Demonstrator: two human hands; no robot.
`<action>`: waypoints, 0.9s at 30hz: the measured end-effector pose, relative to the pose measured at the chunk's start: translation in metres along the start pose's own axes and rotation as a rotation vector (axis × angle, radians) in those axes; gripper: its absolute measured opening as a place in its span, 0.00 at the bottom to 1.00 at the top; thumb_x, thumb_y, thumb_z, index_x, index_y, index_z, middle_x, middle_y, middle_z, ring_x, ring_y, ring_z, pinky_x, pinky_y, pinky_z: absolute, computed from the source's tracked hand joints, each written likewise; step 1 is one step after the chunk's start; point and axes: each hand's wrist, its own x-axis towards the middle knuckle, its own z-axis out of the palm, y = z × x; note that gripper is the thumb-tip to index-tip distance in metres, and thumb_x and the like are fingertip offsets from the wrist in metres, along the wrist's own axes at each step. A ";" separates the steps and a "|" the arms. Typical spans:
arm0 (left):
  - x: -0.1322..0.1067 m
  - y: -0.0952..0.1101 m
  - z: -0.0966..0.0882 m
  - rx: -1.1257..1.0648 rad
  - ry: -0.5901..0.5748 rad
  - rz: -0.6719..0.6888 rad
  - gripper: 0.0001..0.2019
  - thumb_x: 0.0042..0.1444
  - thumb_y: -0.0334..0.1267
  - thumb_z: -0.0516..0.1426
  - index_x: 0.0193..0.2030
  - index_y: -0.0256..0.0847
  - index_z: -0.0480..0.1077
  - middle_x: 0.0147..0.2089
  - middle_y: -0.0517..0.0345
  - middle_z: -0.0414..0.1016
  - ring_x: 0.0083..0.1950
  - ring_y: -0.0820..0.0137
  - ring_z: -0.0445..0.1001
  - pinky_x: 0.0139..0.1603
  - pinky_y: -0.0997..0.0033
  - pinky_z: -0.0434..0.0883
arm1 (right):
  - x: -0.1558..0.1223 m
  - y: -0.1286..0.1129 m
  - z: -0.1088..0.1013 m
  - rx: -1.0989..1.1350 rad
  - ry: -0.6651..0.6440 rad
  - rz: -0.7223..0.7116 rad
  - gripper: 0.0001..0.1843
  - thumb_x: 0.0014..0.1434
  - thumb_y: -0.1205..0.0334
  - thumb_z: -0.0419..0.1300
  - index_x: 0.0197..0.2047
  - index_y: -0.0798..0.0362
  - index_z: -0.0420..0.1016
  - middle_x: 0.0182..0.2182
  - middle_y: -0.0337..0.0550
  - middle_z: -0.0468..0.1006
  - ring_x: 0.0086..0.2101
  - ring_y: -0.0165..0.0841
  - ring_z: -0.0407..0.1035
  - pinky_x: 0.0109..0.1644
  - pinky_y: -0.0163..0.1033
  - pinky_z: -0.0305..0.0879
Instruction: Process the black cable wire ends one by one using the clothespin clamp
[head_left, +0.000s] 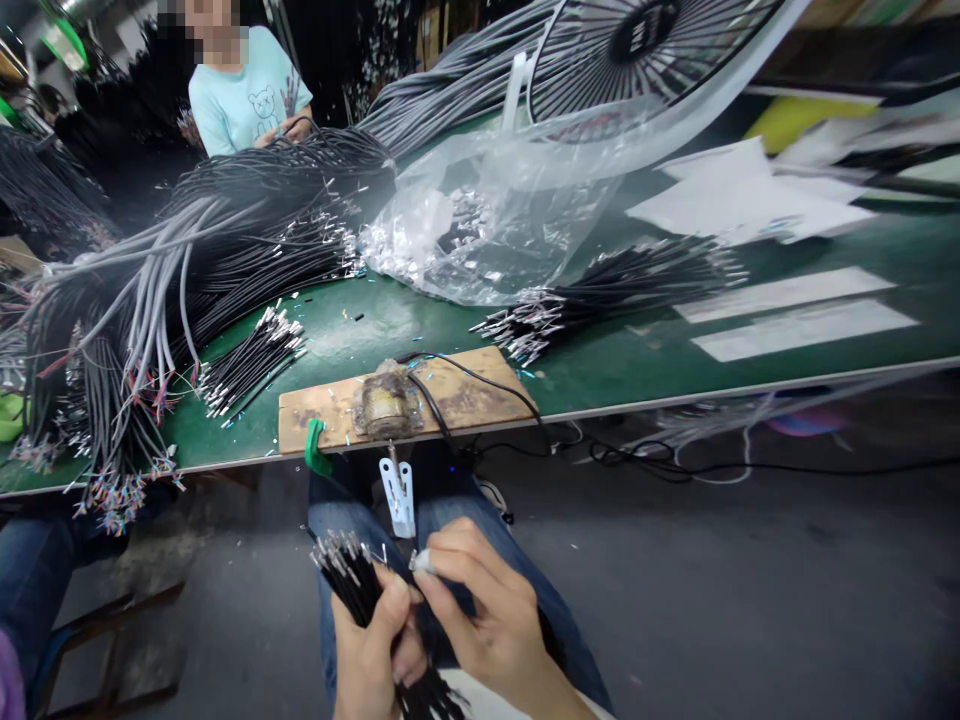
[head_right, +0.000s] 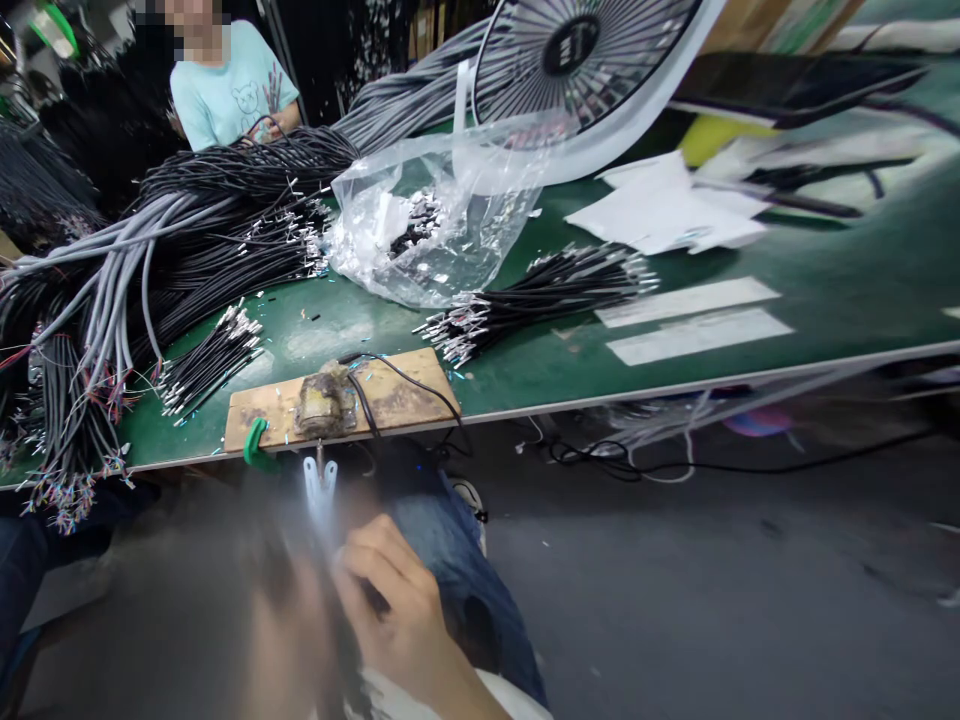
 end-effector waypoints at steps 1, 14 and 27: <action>0.001 0.001 -0.001 -0.003 -0.003 0.001 0.20 0.46 0.54 0.61 0.27 0.40 0.61 0.13 0.72 0.48 0.11 0.87 0.42 0.11 0.81 0.44 | 0.000 0.003 -0.002 0.014 -0.021 0.020 0.09 0.54 0.76 0.54 0.30 0.53 0.66 0.25 0.40 0.69 0.28 0.30 0.63 0.33 0.35 0.62; 0.007 0.004 -0.002 0.089 0.083 0.011 0.20 0.44 0.52 0.63 0.27 0.39 0.60 0.12 0.71 0.52 0.11 0.86 0.48 0.13 0.82 0.48 | 0.004 0.005 0.007 0.167 -0.070 0.429 0.16 0.60 0.61 0.53 0.22 0.55 0.64 0.18 0.36 0.62 0.20 0.27 0.58 0.22 0.31 0.56; 0.007 0.012 0.002 0.086 0.111 0.034 0.22 0.43 0.55 0.62 0.26 0.39 0.59 0.13 0.71 0.49 0.11 0.86 0.46 0.13 0.81 0.48 | 0.001 0.012 0.005 0.167 -0.064 0.356 0.10 0.58 0.62 0.56 0.26 0.54 0.71 0.21 0.40 0.68 0.24 0.30 0.62 0.28 0.33 0.59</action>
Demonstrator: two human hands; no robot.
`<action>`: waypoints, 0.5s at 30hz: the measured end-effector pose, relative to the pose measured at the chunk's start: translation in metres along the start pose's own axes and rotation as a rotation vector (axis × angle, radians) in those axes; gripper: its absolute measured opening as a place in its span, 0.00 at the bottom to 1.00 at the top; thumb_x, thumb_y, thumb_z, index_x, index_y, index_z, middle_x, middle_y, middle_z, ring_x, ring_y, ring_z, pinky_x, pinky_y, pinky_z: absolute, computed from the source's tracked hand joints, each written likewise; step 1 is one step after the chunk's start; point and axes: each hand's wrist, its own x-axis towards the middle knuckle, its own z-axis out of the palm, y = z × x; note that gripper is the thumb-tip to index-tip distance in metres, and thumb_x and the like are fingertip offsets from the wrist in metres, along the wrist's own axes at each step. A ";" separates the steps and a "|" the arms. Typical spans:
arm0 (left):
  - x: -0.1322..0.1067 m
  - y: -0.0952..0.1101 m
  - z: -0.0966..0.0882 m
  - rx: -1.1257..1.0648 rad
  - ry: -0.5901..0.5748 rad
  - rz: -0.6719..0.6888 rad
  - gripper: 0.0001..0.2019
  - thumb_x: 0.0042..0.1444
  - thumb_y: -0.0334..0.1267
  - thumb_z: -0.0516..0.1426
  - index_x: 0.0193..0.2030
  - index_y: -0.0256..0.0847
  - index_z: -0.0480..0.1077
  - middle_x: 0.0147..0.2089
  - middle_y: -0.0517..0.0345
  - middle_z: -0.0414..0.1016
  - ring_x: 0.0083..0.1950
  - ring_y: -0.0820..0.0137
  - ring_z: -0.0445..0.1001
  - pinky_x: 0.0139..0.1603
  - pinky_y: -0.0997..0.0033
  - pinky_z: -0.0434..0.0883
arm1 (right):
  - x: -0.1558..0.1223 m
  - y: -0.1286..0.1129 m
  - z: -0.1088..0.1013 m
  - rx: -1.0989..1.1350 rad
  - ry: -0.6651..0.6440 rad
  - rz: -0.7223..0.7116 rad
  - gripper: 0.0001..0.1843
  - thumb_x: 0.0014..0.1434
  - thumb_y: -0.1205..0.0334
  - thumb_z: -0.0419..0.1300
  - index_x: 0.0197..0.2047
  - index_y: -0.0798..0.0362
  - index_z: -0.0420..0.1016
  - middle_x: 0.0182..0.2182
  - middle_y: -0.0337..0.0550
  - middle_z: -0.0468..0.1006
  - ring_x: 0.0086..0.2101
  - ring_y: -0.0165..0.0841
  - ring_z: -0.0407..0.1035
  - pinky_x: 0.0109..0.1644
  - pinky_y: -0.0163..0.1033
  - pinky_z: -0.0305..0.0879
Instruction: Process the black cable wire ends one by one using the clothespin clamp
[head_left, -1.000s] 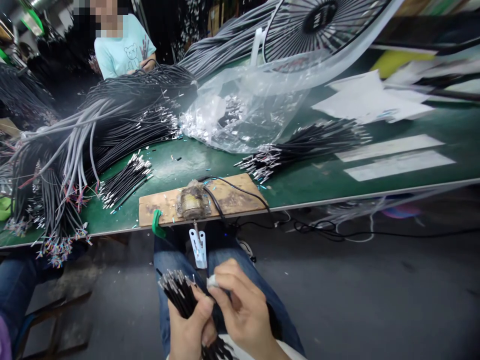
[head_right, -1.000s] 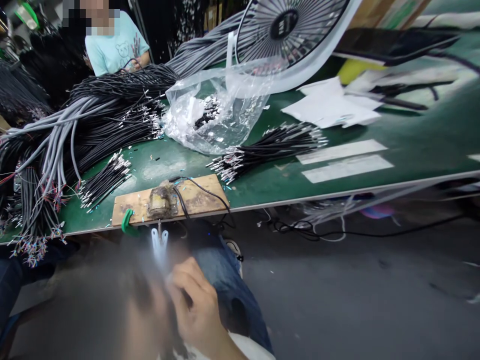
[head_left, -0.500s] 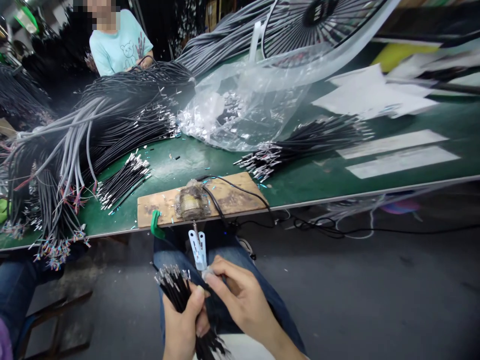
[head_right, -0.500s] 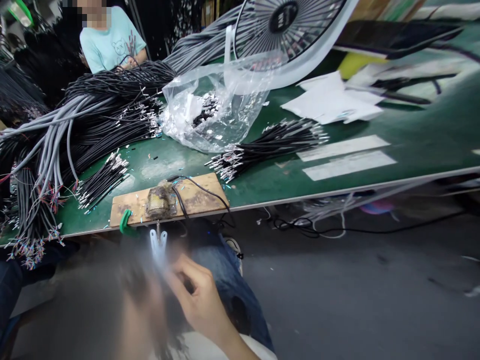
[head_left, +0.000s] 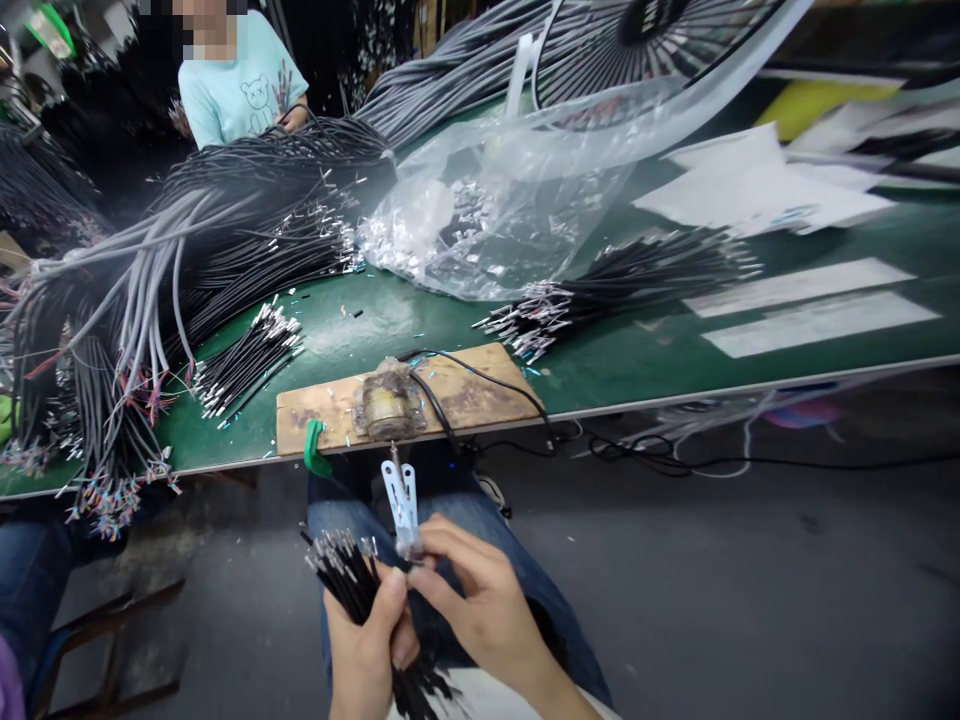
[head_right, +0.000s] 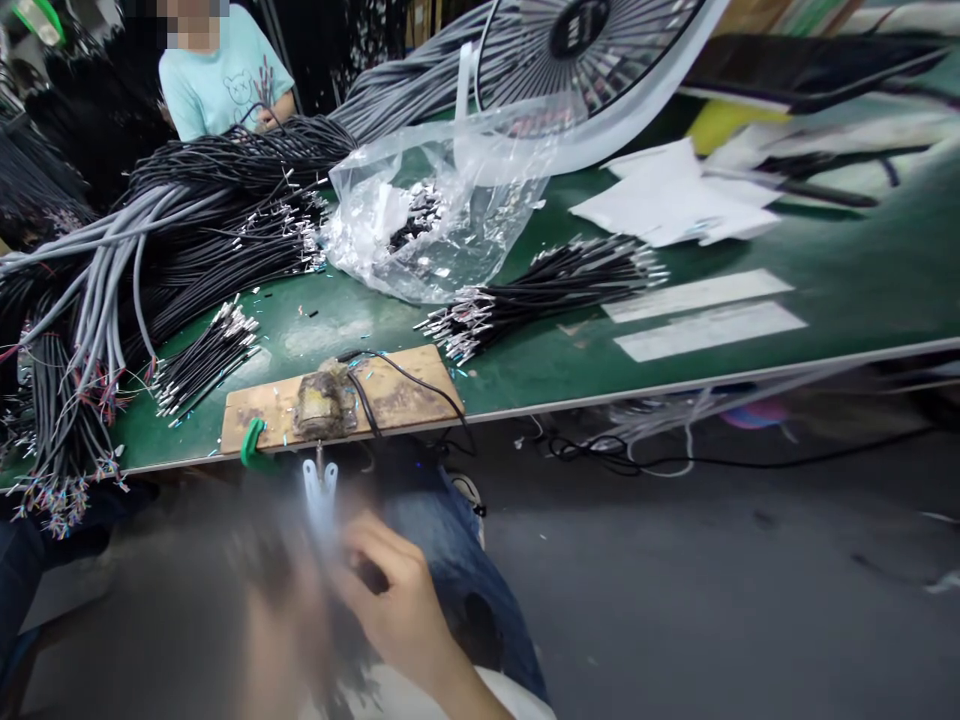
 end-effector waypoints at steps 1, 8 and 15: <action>0.001 0.001 -0.001 0.010 -0.003 0.004 0.22 0.44 0.55 0.62 0.25 0.39 0.60 0.12 0.71 0.49 0.11 0.86 0.46 0.13 0.81 0.48 | 0.001 -0.001 0.000 0.024 -0.033 0.020 0.12 0.58 0.62 0.56 0.24 0.54 0.70 0.21 0.40 0.67 0.24 0.30 0.61 0.28 0.34 0.58; 0.007 0.013 -0.009 0.082 -0.020 0.107 0.18 0.34 0.47 0.68 0.23 0.34 0.70 0.16 0.63 0.61 0.15 0.82 0.55 0.15 0.80 0.53 | 0.006 -0.002 0.001 0.725 -0.326 0.572 0.25 0.45 0.41 0.64 0.20 0.55 0.64 0.18 0.36 0.61 0.22 0.27 0.55 0.26 0.33 0.52; 0.006 0.025 -0.010 0.162 0.039 0.263 0.09 0.34 0.37 0.68 0.21 0.36 0.74 0.26 0.56 0.70 0.30 0.70 0.70 0.36 0.71 0.68 | 0.049 -0.010 -0.012 0.242 -0.033 0.452 0.27 0.47 0.40 0.60 0.15 0.56 0.63 0.16 0.36 0.60 0.21 0.27 0.53 0.25 0.34 0.49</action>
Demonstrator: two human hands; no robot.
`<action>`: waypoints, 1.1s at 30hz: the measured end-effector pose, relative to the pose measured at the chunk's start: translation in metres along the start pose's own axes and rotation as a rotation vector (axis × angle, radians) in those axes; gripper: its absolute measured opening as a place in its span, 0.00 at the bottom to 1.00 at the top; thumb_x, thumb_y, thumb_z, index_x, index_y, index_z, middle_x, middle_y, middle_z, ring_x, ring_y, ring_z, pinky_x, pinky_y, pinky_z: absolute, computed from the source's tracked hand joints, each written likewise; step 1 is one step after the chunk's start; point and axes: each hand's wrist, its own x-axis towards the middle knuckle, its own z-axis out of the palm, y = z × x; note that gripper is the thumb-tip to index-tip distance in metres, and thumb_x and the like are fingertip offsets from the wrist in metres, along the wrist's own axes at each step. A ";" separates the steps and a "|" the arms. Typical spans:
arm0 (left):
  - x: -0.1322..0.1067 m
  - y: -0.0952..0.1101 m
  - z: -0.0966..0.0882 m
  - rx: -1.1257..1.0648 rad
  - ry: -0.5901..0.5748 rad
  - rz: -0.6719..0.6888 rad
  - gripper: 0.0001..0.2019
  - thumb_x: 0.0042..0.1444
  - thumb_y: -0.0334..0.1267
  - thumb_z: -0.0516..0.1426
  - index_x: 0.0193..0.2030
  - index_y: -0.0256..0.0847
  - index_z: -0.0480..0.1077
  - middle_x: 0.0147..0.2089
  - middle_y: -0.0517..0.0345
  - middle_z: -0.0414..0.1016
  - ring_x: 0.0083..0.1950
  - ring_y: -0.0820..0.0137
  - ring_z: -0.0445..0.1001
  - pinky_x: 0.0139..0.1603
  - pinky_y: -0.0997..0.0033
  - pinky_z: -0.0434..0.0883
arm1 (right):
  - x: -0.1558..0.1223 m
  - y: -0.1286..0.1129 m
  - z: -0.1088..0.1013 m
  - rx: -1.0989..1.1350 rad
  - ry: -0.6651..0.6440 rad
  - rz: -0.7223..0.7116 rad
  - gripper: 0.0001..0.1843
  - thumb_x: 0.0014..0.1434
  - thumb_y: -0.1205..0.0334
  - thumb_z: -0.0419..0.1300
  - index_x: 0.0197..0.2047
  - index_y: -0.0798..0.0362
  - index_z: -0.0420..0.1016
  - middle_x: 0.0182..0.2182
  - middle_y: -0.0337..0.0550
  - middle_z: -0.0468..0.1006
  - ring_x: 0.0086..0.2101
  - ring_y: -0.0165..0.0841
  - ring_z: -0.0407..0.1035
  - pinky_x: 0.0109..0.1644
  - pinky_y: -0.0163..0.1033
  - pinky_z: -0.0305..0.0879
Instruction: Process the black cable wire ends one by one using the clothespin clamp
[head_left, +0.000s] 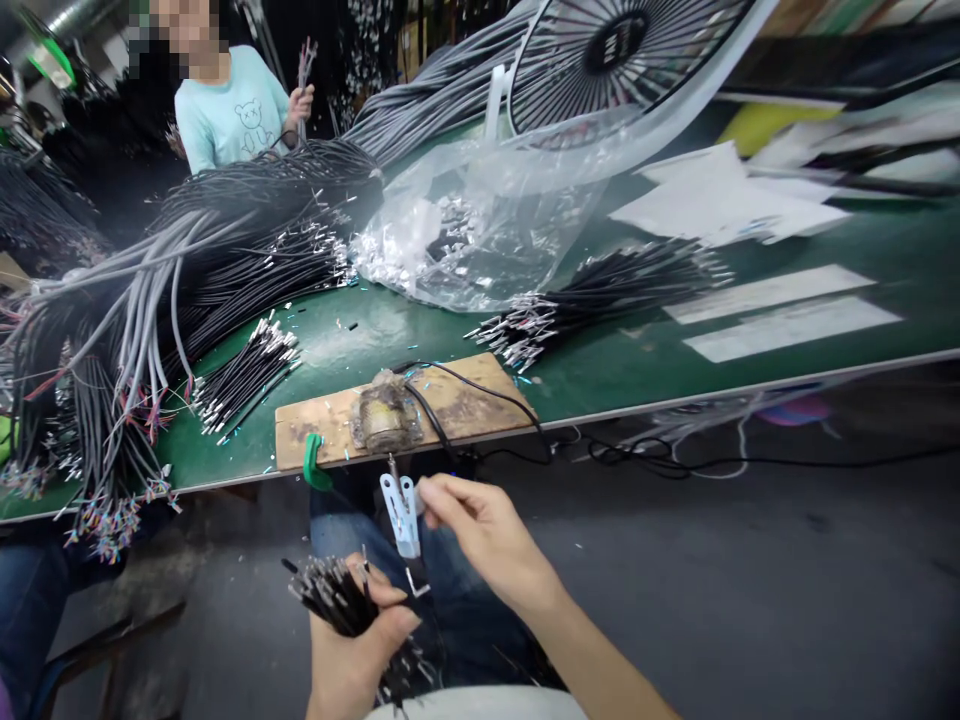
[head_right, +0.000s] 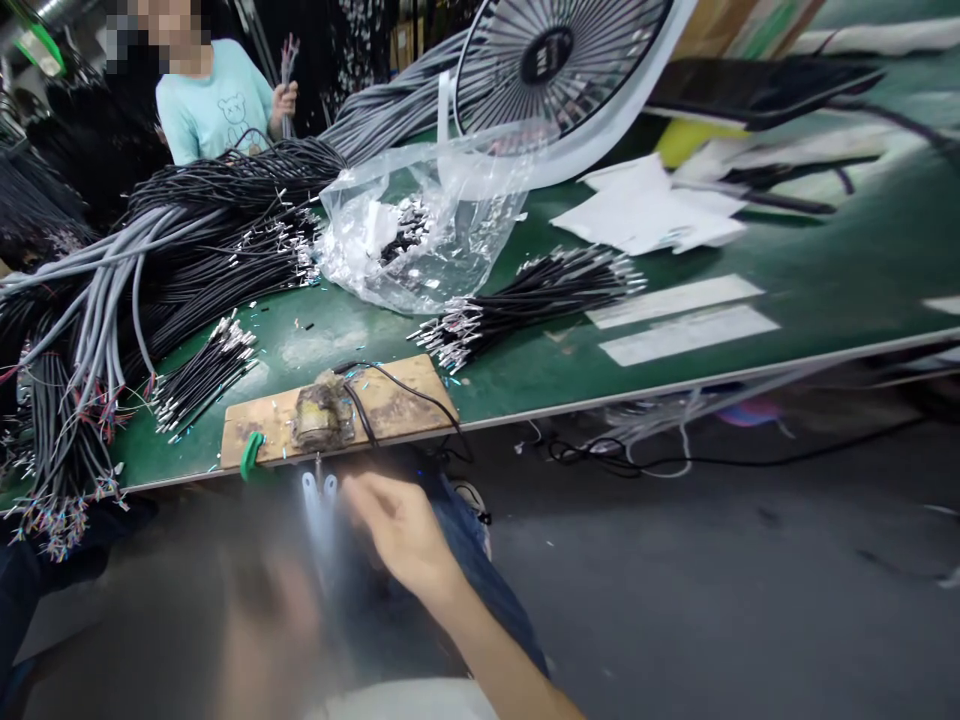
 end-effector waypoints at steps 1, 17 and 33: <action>0.000 0.002 0.000 0.002 0.003 0.016 0.09 0.34 0.37 0.68 0.21 0.37 0.73 0.26 0.56 0.70 0.30 0.70 0.69 0.36 0.71 0.67 | 0.004 -0.005 0.001 -0.049 0.028 -0.020 0.28 0.47 0.38 0.58 0.14 0.56 0.63 0.15 0.37 0.60 0.21 0.27 0.53 0.25 0.34 0.48; 0.011 0.001 0.015 -0.051 0.045 -0.030 0.14 0.35 0.43 0.68 0.22 0.36 0.72 0.23 0.59 0.67 0.18 0.80 0.58 0.17 0.78 0.55 | 0.007 0.021 0.024 0.623 0.007 0.344 0.27 0.39 0.39 0.67 0.27 0.57 0.73 0.24 0.43 0.73 0.26 0.30 0.64 0.27 0.33 0.58; -0.006 -0.014 0.007 0.004 0.039 -0.186 0.16 0.37 0.46 0.66 0.28 0.34 0.74 0.15 0.63 0.62 0.13 0.83 0.52 0.14 0.80 0.50 | -0.035 0.022 -0.001 -0.085 0.021 -0.293 0.14 0.56 0.56 0.58 0.23 0.55 0.71 0.21 0.40 0.66 0.24 0.30 0.61 0.27 0.34 0.58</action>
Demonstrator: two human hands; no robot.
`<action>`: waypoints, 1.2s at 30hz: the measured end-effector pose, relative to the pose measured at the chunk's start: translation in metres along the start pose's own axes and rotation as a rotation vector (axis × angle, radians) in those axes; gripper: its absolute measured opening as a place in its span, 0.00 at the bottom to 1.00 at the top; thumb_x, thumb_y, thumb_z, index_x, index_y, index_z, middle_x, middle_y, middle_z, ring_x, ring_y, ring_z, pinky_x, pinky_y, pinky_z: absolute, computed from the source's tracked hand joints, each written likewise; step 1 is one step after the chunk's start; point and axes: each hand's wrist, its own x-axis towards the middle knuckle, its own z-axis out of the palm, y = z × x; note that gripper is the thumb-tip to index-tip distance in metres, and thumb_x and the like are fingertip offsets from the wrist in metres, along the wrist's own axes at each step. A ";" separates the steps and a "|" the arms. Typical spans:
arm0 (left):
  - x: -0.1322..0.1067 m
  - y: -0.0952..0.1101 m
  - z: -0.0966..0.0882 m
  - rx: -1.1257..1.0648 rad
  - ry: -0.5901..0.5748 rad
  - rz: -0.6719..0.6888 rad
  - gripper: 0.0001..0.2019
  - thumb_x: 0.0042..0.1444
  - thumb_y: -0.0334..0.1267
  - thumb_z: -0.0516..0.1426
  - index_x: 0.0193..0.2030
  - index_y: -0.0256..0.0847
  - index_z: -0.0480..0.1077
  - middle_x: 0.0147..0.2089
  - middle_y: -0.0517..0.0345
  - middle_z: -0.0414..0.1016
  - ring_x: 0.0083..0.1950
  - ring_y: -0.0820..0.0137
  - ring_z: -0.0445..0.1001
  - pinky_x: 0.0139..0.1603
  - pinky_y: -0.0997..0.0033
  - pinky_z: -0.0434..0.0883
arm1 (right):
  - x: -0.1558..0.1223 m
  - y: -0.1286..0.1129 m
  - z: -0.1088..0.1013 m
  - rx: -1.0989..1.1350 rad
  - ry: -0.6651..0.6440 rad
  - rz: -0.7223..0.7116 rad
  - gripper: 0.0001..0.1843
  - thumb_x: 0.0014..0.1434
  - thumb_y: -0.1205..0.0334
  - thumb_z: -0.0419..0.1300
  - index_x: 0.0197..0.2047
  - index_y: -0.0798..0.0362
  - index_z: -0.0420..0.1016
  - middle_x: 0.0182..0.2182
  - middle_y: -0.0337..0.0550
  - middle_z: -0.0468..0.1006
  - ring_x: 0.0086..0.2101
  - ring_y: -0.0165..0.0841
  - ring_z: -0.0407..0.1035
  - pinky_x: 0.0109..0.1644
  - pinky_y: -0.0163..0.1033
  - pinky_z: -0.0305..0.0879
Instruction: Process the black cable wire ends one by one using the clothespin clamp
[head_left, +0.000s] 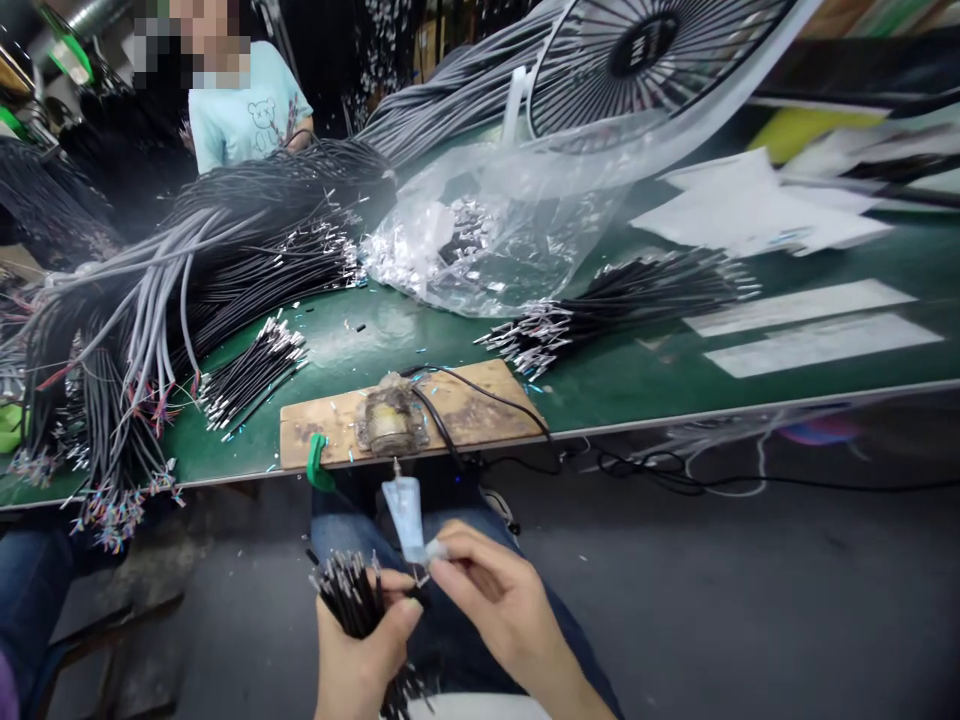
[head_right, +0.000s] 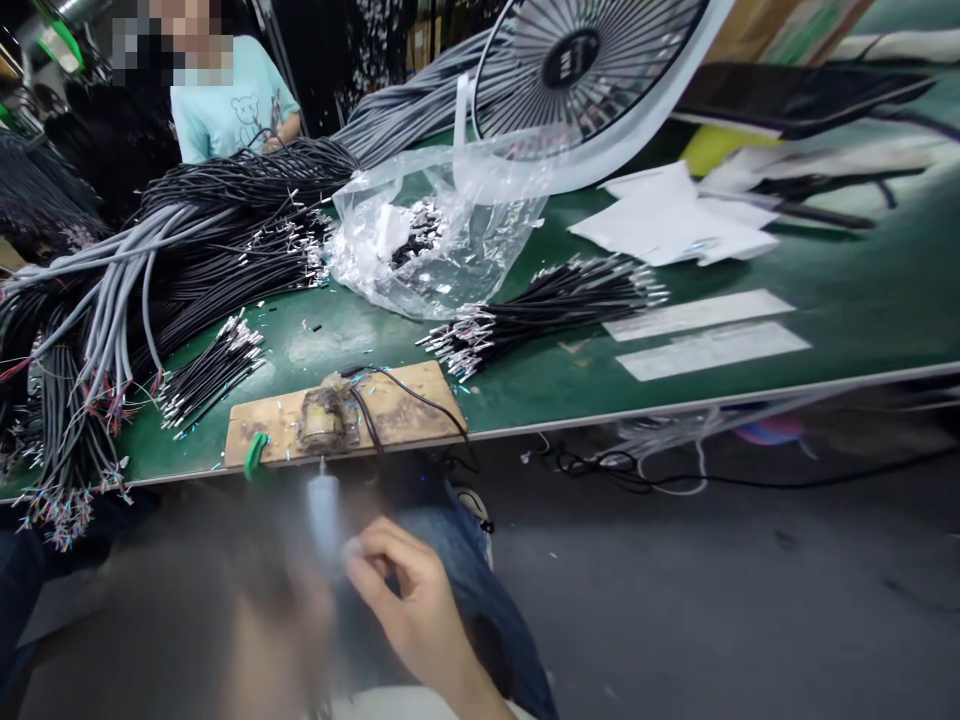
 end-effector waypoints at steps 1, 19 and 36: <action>0.000 -0.001 0.000 0.009 0.003 -0.003 0.16 0.38 0.45 0.66 0.29 0.34 0.75 0.16 0.63 0.63 0.14 0.82 0.54 0.14 0.80 0.52 | -0.001 -0.002 0.002 -0.085 0.035 -0.086 0.10 0.55 0.60 0.59 0.24 0.54 0.72 0.22 0.40 0.67 0.25 0.31 0.62 0.28 0.34 0.59; -0.003 -0.016 -0.006 -0.070 -0.037 -0.139 0.21 0.36 0.52 0.65 0.25 0.36 0.65 0.12 0.70 0.53 0.12 0.85 0.48 0.13 0.81 0.46 | -0.005 0.012 0.009 -0.191 -0.003 -0.192 0.16 0.59 0.63 0.54 0.20 0.54 0.62 0.19 0.38 0.63 0.22 0.29 0.60 0.25 0.33 0.56; -0.013 -0.015 0.006 0.035 0.135 0.075 0.13 0.30 0.36 0.68 0.23 0.36 0.70 0.25 0.58 0.72 0.29 0.68 0.73 0.35 0.69 0.72 | -0.011 0.010 0.016 -0.298 -0.005 -0.041 0.18 0.54 0.64 0.52 0.15 0.54 0.56 0.15 0.35 0.56 0.18 0.25 0.53 0.21 0.31 0.48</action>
